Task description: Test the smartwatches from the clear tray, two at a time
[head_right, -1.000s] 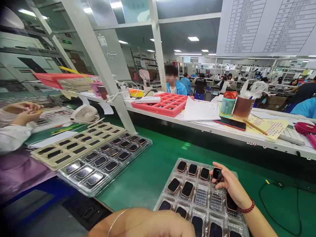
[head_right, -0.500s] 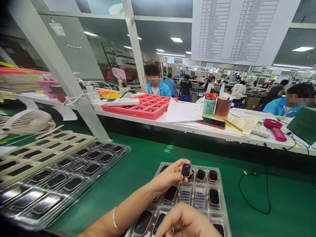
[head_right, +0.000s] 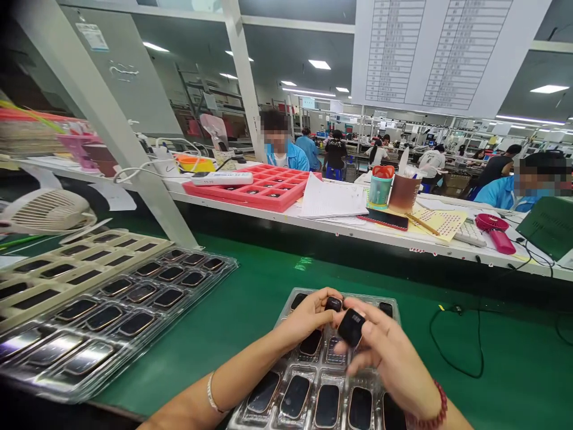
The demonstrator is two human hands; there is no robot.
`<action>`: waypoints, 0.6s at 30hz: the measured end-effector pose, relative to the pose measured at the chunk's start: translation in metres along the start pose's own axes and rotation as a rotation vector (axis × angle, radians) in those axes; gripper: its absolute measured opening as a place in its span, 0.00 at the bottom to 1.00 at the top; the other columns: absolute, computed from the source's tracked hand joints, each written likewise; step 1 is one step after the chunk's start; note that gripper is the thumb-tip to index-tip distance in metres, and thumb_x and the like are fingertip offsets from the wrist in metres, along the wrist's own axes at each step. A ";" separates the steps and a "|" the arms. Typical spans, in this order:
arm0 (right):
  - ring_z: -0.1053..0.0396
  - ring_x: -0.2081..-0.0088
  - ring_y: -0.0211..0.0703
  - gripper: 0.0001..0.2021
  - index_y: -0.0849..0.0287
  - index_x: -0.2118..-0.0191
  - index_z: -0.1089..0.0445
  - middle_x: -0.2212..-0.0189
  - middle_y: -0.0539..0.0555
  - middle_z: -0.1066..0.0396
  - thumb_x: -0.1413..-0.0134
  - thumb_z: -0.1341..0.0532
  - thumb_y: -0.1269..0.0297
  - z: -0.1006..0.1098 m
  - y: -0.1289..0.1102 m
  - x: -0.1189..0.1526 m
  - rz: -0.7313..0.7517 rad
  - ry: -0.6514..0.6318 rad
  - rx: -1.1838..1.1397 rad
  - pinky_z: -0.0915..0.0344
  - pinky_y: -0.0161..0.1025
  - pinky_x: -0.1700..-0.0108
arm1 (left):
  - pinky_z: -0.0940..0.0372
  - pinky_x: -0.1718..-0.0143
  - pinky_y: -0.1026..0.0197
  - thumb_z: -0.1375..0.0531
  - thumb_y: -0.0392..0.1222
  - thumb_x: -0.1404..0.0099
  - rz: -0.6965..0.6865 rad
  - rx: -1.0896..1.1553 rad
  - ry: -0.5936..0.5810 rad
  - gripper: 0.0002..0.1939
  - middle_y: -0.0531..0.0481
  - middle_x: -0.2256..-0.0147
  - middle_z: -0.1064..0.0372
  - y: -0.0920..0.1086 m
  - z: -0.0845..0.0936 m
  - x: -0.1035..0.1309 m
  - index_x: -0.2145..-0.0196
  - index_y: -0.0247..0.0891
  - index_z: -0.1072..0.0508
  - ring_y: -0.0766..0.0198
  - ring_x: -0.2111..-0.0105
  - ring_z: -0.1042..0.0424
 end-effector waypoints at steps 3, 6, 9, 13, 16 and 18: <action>0.29 0.66 0.42 0.23 0.56 0.49 0.35 0.56 0.59 0.30 0.53 0.35 0.62 0.048 0.017 -0.022 -0.008 0.100 0.145 0.30 0.34 0.71 | 0.44 0.77 0.69 0.44 0.29 0.51 0.000 -0.008 -0.021 0.18 0.50 0.66 0.32 -0.003 -0.001 0.000 0.60 0.36 0.36 0.67 0.72 0.30; 0.29 0.66 0.42 0.22 0.57 0.50 0.35 0.57 0.58 0.30 0.54 0.35 0.62 0.069 0.031 -0.031 -0.018 0.105 0.194 0.30 0.34 0.71 | 0.44 0.78 0.69 0.43 0.33 0.48 -0.011 -0.013 -0.043 0.16 0.49 0.66 0.32 -0.008 -0.001 -0.001 0.59 0.37 0.36 0.66 0.72 0.29; 0.29 0.68 0.41 0.21 0.58 0.53 0.33 0.59 0.58 0.29 0.53 0.35 0.58 0.073 0.038 -0.033 -0.013 0.095 0.209 0.31 0.34 0.73 | 0.44 0.80 0.69 0.43 0.40 0.43 -0.049 -0.031 -0.051 0.12 0.50 0.70 0.32 -0.010 -0.001 -0.001 0.61 0.35 0.34 0.67 0.75 0.30; 0.31 0.74 0.36 0.18 0.60 0.56 0.32 0.64 0.57 0.28 0.53 0.36 0.56 0.069 0.038 -0.039 -0.004 0.106 0.233 0.34 0.31 0.76 | 0.47 0.82 0.70 0.42 0.42 0.44 -0.030 -0.020 -0.068 0.14 0.52 0.74 0.33 -0.006 -0.002 -0.005 0.60 0.34 0.34 0.70 0.80 0.32; 0.31 0.73 0.36 0.25 0.56 0.51 0.35 0.62 0.56 0.30 0.57 0.32 0.60 0.052 0.033 -0.029 -0.031 0.013 0.141 0.34 0.30 0.76 | 0.45 0.80 0.70 0.37 0.37 0.50 0.004 0.121 -0.186 0.23 0.49 0.68 0.32 0.013 -0.008 0.003 0.55 0.37 0.37 0.69 0.76 0.31; 0.31 0.73 0.36 0.31 0.53 0.48 0.39 0.60 0.56 0.31 0.62 0.30 0.62 0.041 0.023 -0.009 -0.033 -0.073 0.070 0.34 0.29 0.77 | 0.44 0.80 0.71 0.35 0.36 0.53 0.020 0.232 -0.309 0.29 0.48 0.65 0.32 0.026 -0.012 0.029 0.53 0.39 0.38 0.68 0.75 0.30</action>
Point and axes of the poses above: each hand's wrist, its own x-axis away from the middle knuckle, its own z-axis out of the back of the hand, y = z × x, the point moved 9 cm from there along -x, towards the middle knuckle
